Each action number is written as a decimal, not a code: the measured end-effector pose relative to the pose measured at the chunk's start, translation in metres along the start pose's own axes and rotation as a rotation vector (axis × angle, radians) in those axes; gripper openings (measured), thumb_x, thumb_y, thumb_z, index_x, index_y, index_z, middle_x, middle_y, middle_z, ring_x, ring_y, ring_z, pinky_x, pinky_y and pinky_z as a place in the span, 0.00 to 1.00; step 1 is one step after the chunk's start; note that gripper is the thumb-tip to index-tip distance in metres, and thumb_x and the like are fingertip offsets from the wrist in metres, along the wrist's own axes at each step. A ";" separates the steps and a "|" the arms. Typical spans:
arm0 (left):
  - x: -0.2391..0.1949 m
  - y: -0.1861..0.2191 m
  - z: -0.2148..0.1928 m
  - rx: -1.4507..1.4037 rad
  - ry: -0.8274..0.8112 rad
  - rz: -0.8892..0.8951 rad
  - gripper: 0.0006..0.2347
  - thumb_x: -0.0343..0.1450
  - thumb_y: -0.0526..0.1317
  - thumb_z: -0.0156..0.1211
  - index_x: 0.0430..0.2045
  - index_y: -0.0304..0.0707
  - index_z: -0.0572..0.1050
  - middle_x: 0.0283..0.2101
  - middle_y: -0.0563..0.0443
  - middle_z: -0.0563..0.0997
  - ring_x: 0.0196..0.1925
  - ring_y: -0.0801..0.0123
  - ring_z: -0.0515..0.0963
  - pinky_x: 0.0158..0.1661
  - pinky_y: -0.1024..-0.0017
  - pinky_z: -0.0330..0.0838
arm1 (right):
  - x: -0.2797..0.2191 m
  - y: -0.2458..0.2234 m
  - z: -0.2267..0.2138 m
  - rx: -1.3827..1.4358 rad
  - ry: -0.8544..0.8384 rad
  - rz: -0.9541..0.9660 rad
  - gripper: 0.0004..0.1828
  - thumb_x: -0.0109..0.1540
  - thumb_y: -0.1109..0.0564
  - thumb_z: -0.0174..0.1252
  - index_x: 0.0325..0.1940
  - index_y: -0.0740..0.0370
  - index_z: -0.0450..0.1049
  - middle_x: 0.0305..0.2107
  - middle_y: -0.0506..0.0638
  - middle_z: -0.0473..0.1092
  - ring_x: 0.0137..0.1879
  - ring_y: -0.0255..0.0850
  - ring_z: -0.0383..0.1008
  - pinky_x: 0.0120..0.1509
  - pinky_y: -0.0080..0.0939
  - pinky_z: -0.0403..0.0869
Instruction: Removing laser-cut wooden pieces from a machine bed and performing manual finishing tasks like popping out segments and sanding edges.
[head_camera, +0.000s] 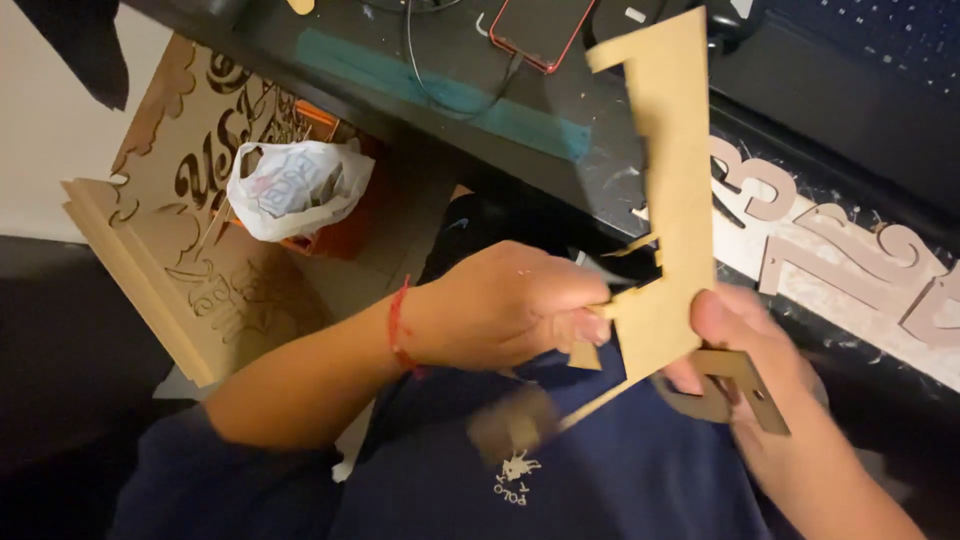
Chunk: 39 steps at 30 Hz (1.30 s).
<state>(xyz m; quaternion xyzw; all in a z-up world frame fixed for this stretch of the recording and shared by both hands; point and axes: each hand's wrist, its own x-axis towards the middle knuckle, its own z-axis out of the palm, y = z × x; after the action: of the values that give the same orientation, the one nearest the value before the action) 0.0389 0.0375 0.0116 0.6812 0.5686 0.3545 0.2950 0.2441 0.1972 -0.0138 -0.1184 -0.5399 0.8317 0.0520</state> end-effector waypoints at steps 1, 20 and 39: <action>0.000 0.003 0.000 -0.001 -0.001 -0.001 0.13 0.74 0.48 0.44 0.22 0.43 0.64 0.20 0.49 0.68 0.23 0.54 0.70 0.28 0.60 0.56 | 0.003 -0.002 0.011 0.001 0.001 0.001 0.29 0.67 0.42 0.51 0.20 0.65 0.70 0.08 0.51 0.64 0.12 0.37 0.60 0.16 0.34 0.57; -0.033 -0.024 -0.005 -0.235 0.560 0.001 0.13 0.60 0.40 0.66 0.14 0.43 0.63 0.30 0.53 0.74 0.32 0.71 0.71 0.35 0.72 0.63 | -0.015 -0.003 0.025 -0.449 0.727 -0.446 0.28 0.71 0.40 0.45 0.25 0.62 0.63 0.19 0.54 0.66 0.23 0.41 0.67 0.25 0.35 0.66; 0.010 -0.011 0.026 0.536 0.673 0.164 0.10 0.71 0.38 0.58 0.17 0.47 0.70 0.14 0.58 0.64 0.16 0.62 0.64 0.25 0.67 0.58 | -0.011 0.017 0.042 -0.304 0.627 -0.144 0.31 0.65 0.37 0.45 0.22 0.61 0.76 0.16 0.50 0.74 0.14 0.35 0.61 0.17 0.32 0.60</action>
<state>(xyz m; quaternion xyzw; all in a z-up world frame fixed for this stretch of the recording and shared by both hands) 0.0552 0.0493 -0.0113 0.6230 0.6491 0.4189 -0.1229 0.2446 0.1509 -0.0112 -0.3362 -0.6222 0.6592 0.2555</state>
